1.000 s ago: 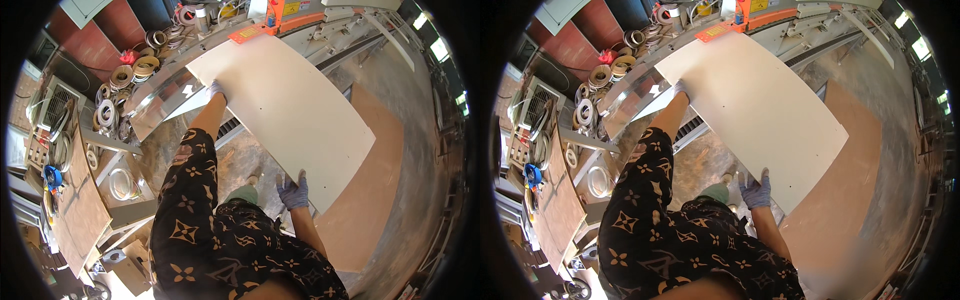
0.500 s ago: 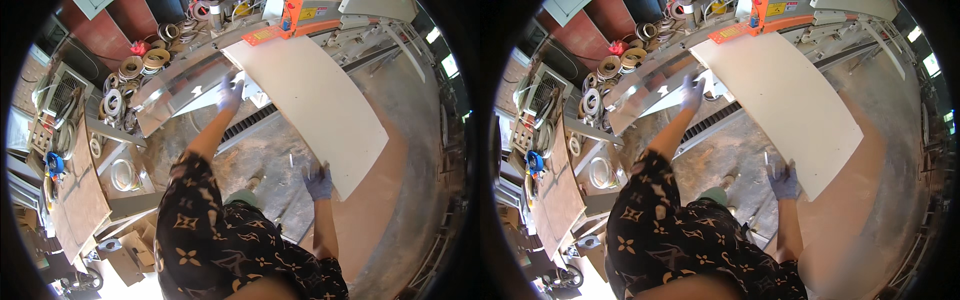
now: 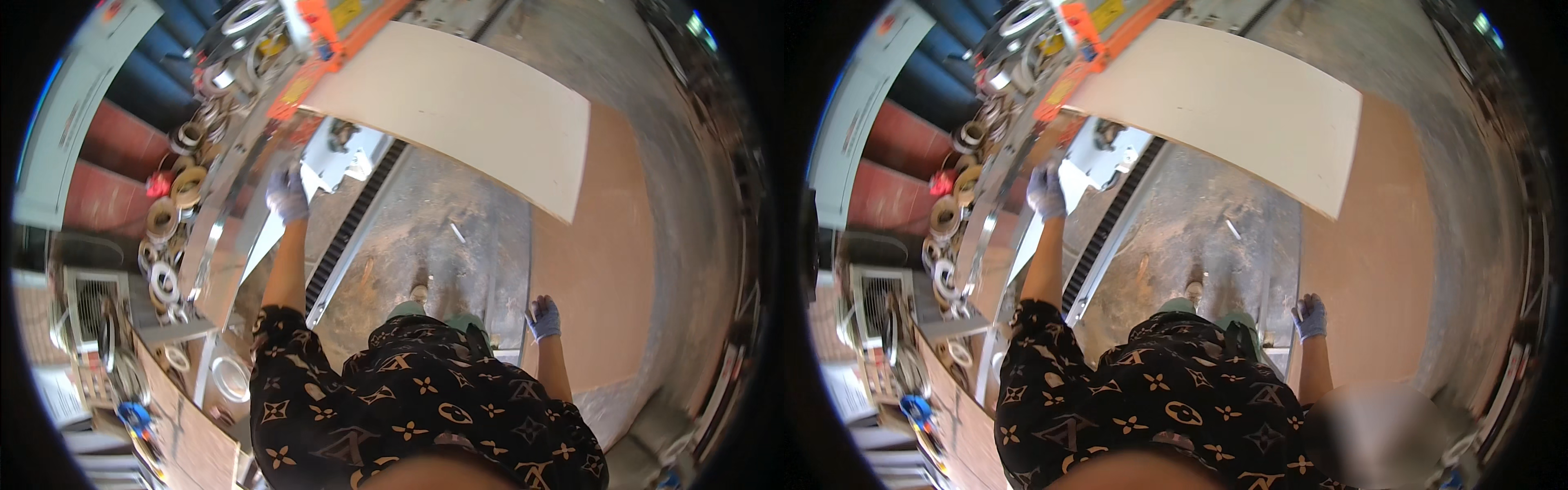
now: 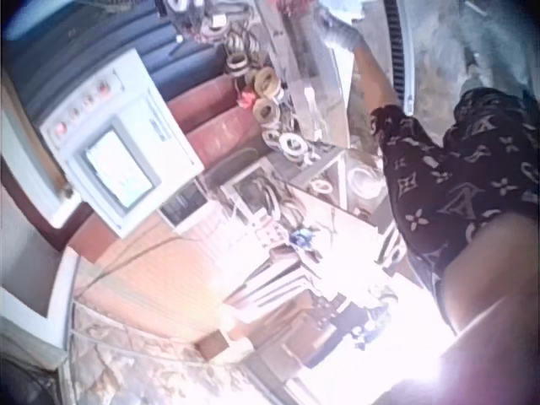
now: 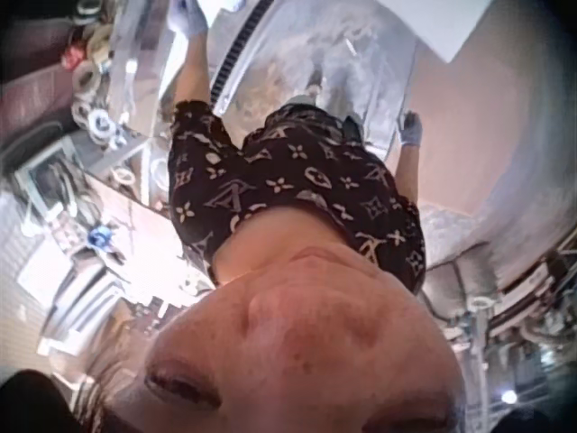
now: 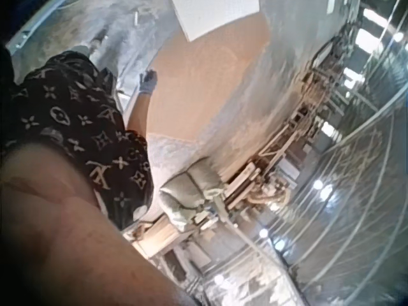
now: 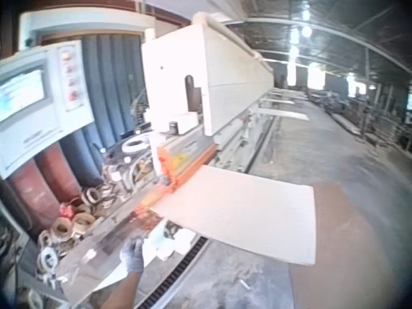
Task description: The person repeatedly picks up white boards from a pile, places them on a conveyor belt, and stacks them on a table. The person wears gloves and handles the boards one at a time.
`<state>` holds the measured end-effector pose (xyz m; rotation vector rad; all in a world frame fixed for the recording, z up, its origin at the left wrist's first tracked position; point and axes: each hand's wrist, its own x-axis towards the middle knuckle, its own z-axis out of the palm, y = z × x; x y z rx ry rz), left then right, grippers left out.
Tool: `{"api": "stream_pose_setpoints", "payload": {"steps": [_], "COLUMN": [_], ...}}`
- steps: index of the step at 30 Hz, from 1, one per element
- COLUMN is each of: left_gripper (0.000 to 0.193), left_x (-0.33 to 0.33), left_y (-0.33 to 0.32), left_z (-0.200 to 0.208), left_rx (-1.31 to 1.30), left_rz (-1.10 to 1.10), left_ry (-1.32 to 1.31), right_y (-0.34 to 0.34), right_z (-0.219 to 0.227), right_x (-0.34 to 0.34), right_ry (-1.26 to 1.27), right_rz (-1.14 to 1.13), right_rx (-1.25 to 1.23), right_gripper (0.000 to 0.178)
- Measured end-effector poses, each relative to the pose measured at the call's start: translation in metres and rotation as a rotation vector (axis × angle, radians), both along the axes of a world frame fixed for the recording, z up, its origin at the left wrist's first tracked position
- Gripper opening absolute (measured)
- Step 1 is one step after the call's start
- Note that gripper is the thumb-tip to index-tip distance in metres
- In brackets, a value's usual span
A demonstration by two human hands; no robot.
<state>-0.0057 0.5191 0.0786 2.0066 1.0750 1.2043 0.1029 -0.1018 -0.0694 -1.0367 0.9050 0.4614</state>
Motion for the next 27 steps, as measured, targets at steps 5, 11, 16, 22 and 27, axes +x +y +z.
{"api": "stream_pose_setpoints", "payload": {"steps": [5,11,16,22,27], "left_gripper": [0.019,0.040,0.067,0.061,0.087], "left_x": [0.223,0.360,0.359,0.339,0.397], "left_y": [-0.058,-0.131,-0.165,-0.299,-0.366], "left_z": [0.047,0.007,-0.004,-0.068,-0.128], "left_rx": [0.507,0.383,0.674,0.569,-0.046], "left_rz": [-0.370,-0.546,-0.533,-0.858,-0.762], "left_ry": [-0.004,0.793,0.801,0.421,0.695], "right_y": [-0.036,-0.096,-0.159,-0.096,-0.013], "right_z": [0.015,0.019,-0.050,-0.041,-0.026], "right_x": [0.010,0.030,0.048,0.144,0.203], "right_ry": [-0.092,-0.209,-0.367,-0.366,-0.461], "right_rz": [-0.129,-0.160,0.220,0.990,1.393], "right_rx": [-0.183,-0.534,-0.942,-1.479,-1.481], "right_gripper": [0.017,0.021,0.028,0.079,0.098]}}
